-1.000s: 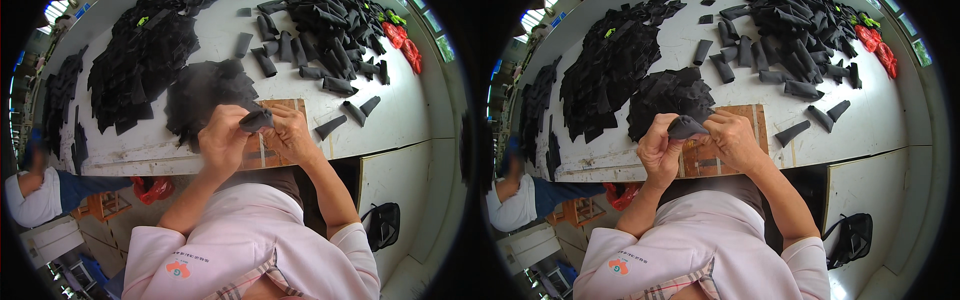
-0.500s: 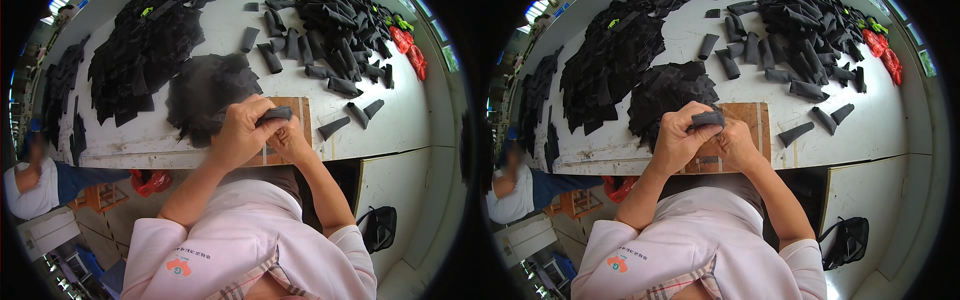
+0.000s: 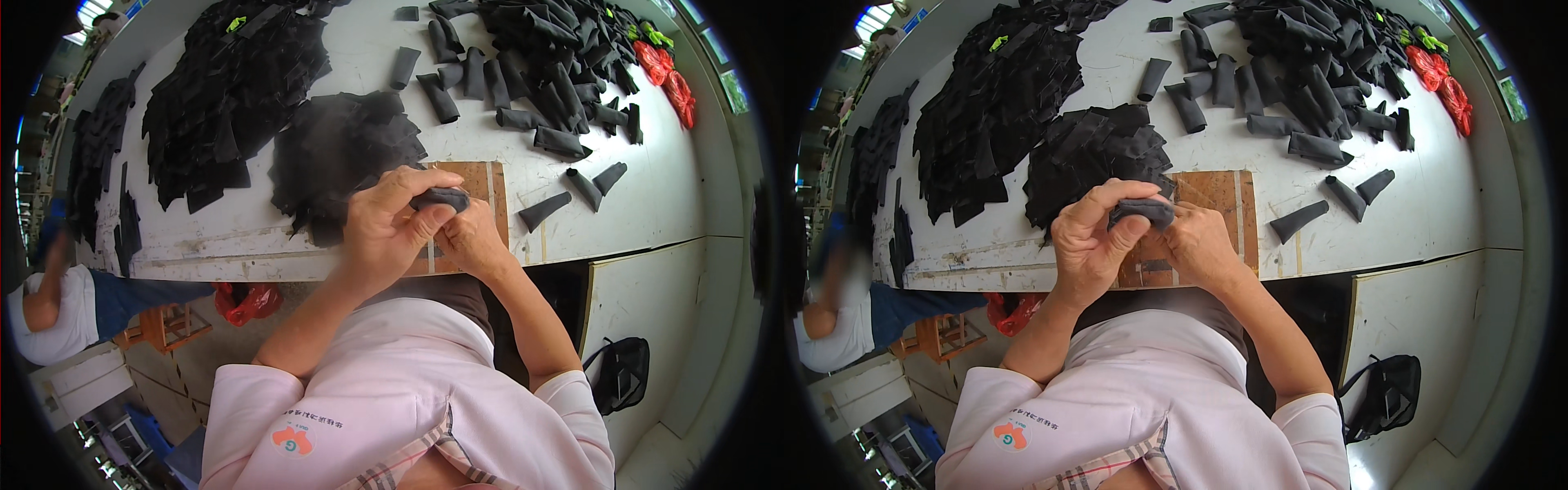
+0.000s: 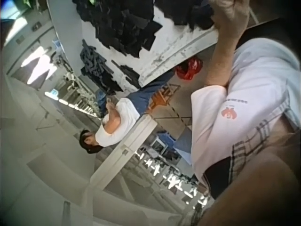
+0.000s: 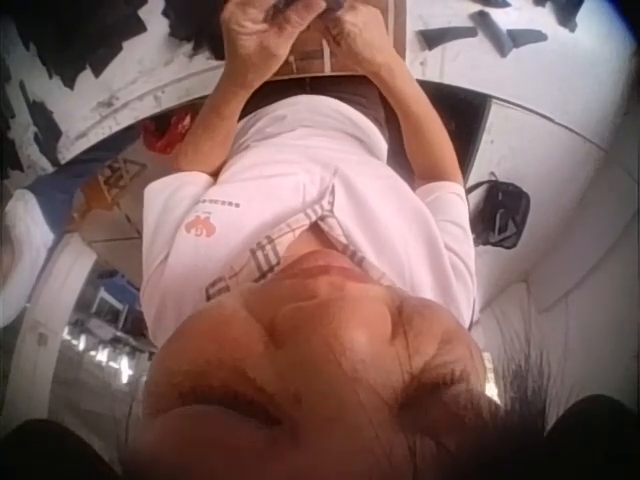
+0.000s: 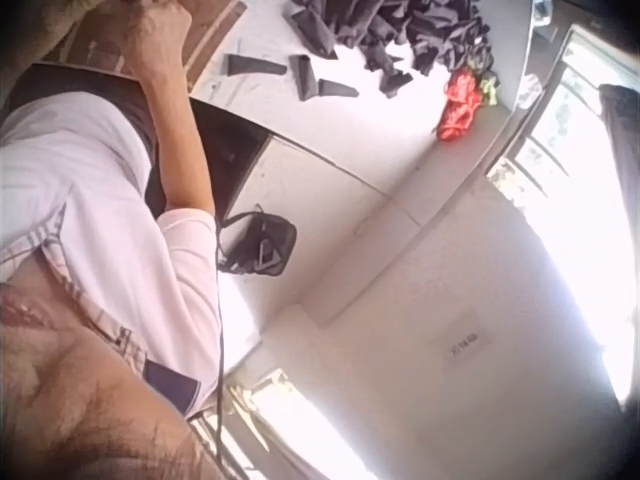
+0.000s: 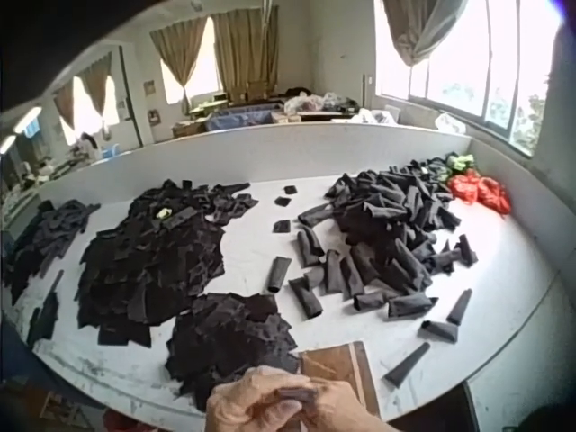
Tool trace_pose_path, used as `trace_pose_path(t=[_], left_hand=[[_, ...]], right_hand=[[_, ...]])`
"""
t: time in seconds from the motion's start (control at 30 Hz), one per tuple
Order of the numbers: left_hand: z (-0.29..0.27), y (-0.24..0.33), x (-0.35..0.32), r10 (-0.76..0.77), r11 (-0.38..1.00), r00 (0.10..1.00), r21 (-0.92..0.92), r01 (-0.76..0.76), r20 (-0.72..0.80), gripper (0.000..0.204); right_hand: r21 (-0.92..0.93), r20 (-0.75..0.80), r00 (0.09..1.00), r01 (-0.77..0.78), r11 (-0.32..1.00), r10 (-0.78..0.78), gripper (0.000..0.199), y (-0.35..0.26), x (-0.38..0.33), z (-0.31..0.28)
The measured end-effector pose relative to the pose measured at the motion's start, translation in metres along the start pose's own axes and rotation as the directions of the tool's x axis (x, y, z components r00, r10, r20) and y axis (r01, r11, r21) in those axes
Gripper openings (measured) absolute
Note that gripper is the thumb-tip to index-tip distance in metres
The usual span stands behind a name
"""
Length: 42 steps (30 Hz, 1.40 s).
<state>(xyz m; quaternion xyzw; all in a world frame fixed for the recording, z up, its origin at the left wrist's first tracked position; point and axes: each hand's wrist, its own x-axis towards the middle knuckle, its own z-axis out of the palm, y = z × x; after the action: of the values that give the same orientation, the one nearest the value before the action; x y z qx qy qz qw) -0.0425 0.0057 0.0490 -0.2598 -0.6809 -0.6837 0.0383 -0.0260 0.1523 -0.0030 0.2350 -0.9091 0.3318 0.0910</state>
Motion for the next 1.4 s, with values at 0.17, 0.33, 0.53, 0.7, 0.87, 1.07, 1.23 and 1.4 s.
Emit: trace_pose_path(t=[0.17, 0.33, 0.53, 0.7, 0.87, 1.07, 1.23, 1.4], left_hand=[[-0.009, 0.011, -0.002, -0.091, 0.856, 0.976, -0.516, -0.025, -0.198, 0.017], [-0.020, -0.008, -0.013, -0.143, 0.820, 0.972, -0.573, 0.009, -0.188, 0.015], [-0.017, -0.004, -0.014, -0.146, 0.900, 0.971, -0.434, 0.049, -0.192, 0.014], [-0.021, -0.012, -0.010, -0.073, 0.988, 0.987, -0.149, 0.051, -0.145, 0.011], [-0.040, -0.041, -0.014, -0.084, 0.889, 0.947, 0.406, 0.212, -0.311, 0.010], [-0.038, -0.078, -0.011, -0.198, 0.418, 0.973, 0.887, 0.194, -0.120, 0.036], [-0.035, -0.088, -0.008, -0.304, 0.278, 0.929, 0.912, 0.300, -0.213, 0.020], [-0.053, -0.087, -0.013, -0.086, 0.331, 0.976, 0.919, 0.215, -0.197, 0.011]], right_hand=[[-0.026, -0.095, 0.995, -0.033, 0.999, 0.030, 0.035, -0.024, 0.017, -0.028], [-0.090, -0.003, 0.999, 0.052, 0.995, -0.053, 0.018, -0.015, 0.012, -0.017], [-0.001, -0.027, 0.997, 0.070, 0.998, -0.070, 0.012, -0.020, 0.013, -0.029], [-0.018, 0.079, 0.997, 0.023, 1.000, -0.021, 0.026, -0.012, 0.012, -0.018], [0.850, 0.130, 0.966, -0.225, 0.476, 0.224, 0.045, -0.017, 0.043, -0.079], [0.761, 0.055, 0.814, -0.409, 0.503, 0.578, 0.055, 0.019, 0.009, -0.039], [0.713, 0.224, 0.751, -0.561, 0.421, 0.621, 0.048, 0.001, -0.025, -0.011], [0.562, 0.269, 0.767, -0.616, 0.552, 0.582, 0.041, -0.013, -0.031, -0.001]])
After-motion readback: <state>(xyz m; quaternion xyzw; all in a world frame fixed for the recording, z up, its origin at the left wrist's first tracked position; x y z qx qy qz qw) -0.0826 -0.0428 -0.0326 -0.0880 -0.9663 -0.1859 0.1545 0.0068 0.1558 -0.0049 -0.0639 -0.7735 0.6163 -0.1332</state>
